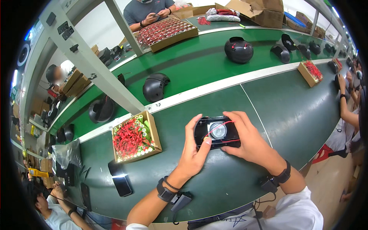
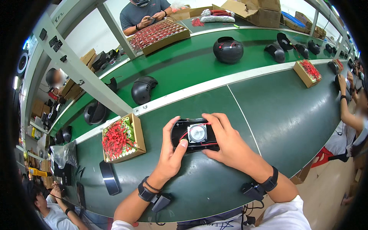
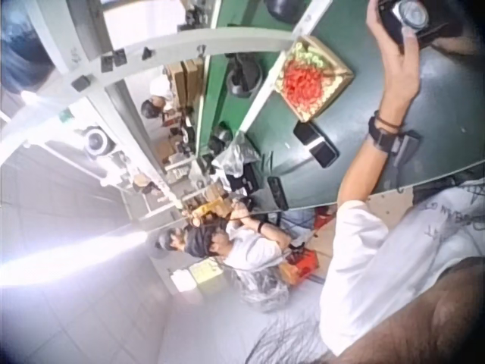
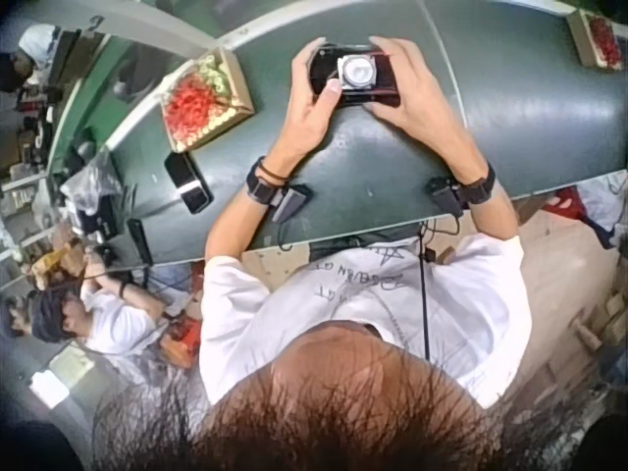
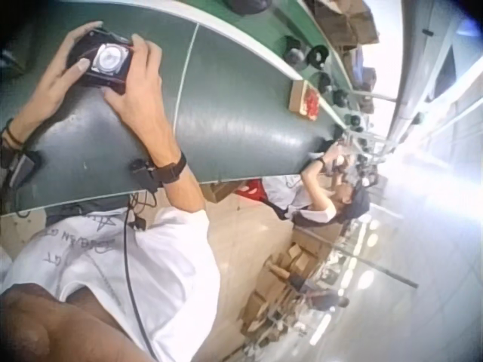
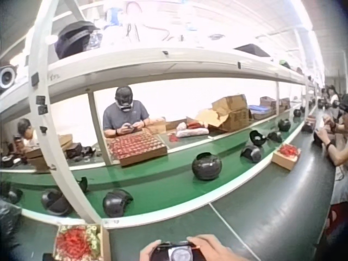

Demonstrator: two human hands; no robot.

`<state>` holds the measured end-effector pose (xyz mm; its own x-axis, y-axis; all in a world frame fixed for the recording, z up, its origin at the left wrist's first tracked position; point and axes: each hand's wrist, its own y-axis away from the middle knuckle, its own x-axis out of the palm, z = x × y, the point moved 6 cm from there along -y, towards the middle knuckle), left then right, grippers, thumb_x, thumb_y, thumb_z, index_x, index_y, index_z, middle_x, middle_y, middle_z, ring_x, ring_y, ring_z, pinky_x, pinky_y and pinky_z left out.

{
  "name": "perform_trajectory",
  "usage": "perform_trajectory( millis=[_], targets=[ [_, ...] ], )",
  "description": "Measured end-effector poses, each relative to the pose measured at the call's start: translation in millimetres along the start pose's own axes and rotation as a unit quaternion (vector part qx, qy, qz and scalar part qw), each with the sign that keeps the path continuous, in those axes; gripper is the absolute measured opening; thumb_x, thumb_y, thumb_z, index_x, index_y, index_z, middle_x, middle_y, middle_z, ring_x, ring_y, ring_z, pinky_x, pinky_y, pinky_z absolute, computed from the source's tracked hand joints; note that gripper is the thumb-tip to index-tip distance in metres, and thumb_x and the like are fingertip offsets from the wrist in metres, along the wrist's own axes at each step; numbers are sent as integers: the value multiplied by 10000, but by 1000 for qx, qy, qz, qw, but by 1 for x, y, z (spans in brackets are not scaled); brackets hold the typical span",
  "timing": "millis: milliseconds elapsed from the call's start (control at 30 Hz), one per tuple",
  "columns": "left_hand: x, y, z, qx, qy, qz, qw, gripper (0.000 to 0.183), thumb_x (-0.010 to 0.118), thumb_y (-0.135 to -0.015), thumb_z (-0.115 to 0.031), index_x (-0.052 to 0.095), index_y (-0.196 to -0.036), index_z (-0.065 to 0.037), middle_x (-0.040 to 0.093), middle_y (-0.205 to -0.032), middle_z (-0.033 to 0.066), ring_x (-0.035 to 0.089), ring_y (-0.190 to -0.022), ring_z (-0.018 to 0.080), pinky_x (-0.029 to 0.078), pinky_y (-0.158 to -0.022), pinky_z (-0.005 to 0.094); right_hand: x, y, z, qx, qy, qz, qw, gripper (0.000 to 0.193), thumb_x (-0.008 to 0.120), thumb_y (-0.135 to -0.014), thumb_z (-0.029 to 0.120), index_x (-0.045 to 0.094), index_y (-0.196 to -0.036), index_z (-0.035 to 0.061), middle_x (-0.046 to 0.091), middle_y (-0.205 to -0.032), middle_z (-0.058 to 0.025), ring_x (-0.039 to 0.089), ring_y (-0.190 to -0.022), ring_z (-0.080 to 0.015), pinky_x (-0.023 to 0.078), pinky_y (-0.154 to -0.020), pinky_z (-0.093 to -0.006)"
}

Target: Assembling electronic components, including inserting batteries and closing plastic housings, on a factory assembly line.

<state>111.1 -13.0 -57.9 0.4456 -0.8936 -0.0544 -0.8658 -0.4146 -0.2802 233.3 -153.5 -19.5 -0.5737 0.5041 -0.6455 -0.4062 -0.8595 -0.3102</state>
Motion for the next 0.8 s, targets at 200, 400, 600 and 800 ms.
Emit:
perform_trajectory(
  millis=[200,400,600,800],
  targets=[
    [0,-2,-5,26,-45,-14,999,645,560,-1075,-75,275,-1650,-7,498,-1501,146,492,-1387,215,355,-1216,366,1,-1,2,5,-8,1,1000,924,920,-752,51,435,-1538,41,483,-1449,-225,604,-1292,-459,563,-1052,-481],
    [-20,11,1,14,-72,-68,995,812,633,-1085,-150,121,-1694,13,388,-1604,238,445,-1475,291,332,-1253,418,7,-36,-7,12,-40,46,998,940,976,-680,122,501,-1489,54,577,-1351,-204,602,-1288,-397,505,-1100,-450],
    [-128,22,-99,42,-248,-289,924,523,710,-937,-45,540,-1429,13,611,-1339,167,622,-1212,287,489,-1081,418,-17,-148,-118,97,-3,-134,986,1045,971,-600,232,497,-1494,-29,662,-1294,-255,694,-1182,-374,552,-1041,-449],
    [-410,13,-10,-103,-504,-417,749,981,932,-815,-334,410,-1538,74,605,-1336,306,665,-1124,339,554,-996,431,28,-240,-134,247,-114,-128,954,1062,922,-662,280,438,-1521,-114,649,-1296,-315,748,-1064,-355,597,-976,-472]
  ],
)
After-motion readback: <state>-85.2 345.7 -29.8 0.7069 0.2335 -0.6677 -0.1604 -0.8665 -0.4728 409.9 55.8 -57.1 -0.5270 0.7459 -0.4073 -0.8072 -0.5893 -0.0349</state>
